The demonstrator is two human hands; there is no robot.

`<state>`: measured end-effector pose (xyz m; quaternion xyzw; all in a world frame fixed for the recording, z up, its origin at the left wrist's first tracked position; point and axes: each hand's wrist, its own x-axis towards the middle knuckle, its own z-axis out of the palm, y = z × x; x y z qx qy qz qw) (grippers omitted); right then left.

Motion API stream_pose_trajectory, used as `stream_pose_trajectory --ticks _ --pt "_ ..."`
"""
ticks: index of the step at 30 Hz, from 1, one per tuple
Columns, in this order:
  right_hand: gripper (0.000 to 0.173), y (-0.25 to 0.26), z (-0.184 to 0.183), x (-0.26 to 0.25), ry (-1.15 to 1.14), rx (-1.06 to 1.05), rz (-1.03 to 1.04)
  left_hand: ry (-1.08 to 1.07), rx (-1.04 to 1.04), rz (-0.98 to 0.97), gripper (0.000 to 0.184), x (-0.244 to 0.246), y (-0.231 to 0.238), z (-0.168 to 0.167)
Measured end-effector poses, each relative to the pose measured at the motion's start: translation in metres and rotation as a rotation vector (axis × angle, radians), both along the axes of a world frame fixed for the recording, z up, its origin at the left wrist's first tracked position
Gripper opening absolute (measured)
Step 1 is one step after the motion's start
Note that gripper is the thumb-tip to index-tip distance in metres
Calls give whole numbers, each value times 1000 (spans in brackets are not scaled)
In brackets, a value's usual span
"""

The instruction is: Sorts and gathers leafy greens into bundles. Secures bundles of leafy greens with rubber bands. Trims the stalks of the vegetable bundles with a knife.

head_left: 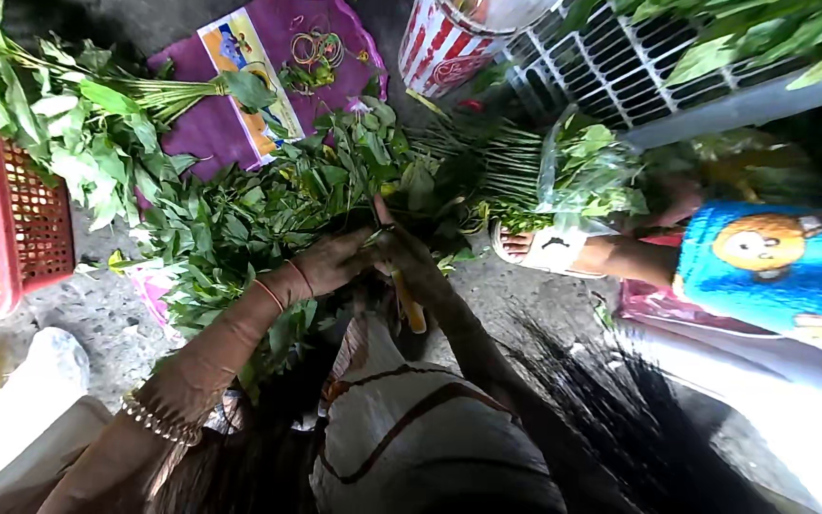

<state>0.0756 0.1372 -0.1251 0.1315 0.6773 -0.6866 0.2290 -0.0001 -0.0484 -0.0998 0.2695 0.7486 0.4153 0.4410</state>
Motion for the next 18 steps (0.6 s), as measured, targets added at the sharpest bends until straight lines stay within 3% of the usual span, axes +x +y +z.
stream_pose_trajectory --ticks 7,11,14,18 --pt "56 -10 -6 0 51 56 -52 245 -73 -38 35 2 1 -15" --pt "53 -18 -1 1 -11 26 -111 363 -214 -79 34 1 4 -10" --pt "51 -23 -1 1 -39 -17 -157 642 -238 22 24 12 7 -22" --pt "47 -23 -2 3 -91 -36 -176 730 -401 85 19 21 16 -22"
